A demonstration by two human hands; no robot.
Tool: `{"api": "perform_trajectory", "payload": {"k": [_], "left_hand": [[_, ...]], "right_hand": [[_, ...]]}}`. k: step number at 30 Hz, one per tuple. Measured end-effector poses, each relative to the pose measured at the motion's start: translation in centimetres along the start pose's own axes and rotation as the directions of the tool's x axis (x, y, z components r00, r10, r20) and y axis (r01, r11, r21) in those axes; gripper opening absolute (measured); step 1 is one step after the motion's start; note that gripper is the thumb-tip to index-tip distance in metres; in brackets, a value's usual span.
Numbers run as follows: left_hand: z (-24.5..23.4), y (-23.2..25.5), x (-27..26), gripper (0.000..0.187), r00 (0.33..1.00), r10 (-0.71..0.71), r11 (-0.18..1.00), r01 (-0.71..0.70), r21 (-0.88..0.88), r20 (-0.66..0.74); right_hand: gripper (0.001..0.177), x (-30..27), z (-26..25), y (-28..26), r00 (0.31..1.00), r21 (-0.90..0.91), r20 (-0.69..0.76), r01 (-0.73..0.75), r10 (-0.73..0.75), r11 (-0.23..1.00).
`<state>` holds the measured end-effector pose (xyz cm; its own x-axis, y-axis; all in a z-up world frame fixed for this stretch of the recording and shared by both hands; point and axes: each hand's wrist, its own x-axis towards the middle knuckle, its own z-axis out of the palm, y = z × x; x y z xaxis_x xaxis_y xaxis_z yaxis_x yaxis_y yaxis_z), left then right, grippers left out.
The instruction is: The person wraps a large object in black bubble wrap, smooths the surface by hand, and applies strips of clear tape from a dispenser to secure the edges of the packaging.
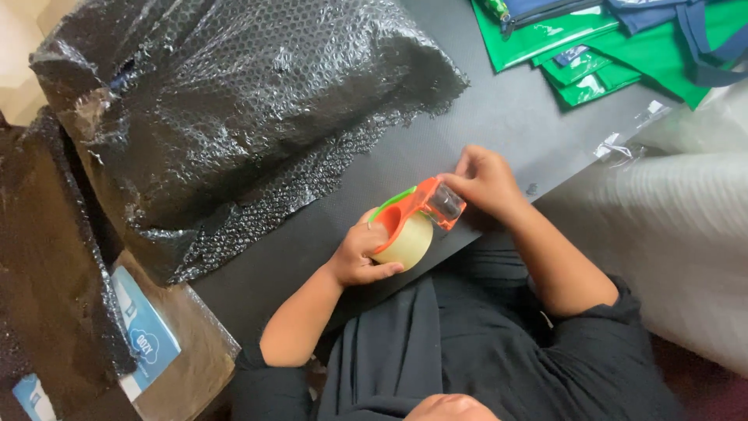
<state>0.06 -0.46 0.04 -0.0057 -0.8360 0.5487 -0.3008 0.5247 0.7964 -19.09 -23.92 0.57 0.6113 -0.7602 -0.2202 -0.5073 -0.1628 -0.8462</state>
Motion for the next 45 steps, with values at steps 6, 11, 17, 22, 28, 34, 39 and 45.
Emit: {"api": "perform_trajectory", "payload": {"k": [6,11,17,22,28,34,39,45], "left_hand": [[-0.4,0.1,0.1,0.025,1.000,-0.013,1.000,0.013,0.001,0.009],[-0.4,0.3,0.3,0.025,0.999,-0.026,0.999,0.027,-0.040,0.042],[-0.4,0.2,0.0,0.026,0.998,-0.031,0.998,0.034,-0.060,0.054],[-0.3,0.3,-0.1,0.026,0.998,-0.047,0.998,0.048,-0.043,0.041],[-0.4,0.4,-0.1,0.027,0.998,-0.067,0.998,0.068,-0.018,0.016],[-0.5,0.5,0.0,0.028,0.996,-0.091,0.996,0.091,0.007,-0.017],[-0.5,0.5,0.0,0.030,0.993,-0.110,0.993,0.111,0.033,-0.048],[-0.1,3.3,2.2,0.038,0.974,-0.185,0.979,0.194,0.067,-0.128]], "right_hand": [[0.033,-2.5,-3.0,7.9,0.882,0.506,-0.471,0.246,0.026,0.827],[0.038,-4.9,-5.5,11.8,0.651,0.697,-0.669,0.382,0.359,0.607],[0.046,-4.8,-6.1,14.3,0.477,0.762,-0.648,0.395,0.594,0.513],[0.052,-3.6,-4.7,14.5,0.406,0.786,-0.617,0.366,0.674,0.498],[0.055,-3.7,-3.5,13.9,0.369,0.779,-0.627,0.267,0.686,0.568],[0.055,-3.4,-3.2,14.0,0.370,0.804,-0.589,0.179,0.719,0.566],[0.057,-3.8,-2.8,14.1,0.445,0.782,-0.562,0.012,0.697,0.623],[0.073,-5.6,-1.7,14.4,0.482,0.704,-0.600,-0.060,0.638,0.707]]}}
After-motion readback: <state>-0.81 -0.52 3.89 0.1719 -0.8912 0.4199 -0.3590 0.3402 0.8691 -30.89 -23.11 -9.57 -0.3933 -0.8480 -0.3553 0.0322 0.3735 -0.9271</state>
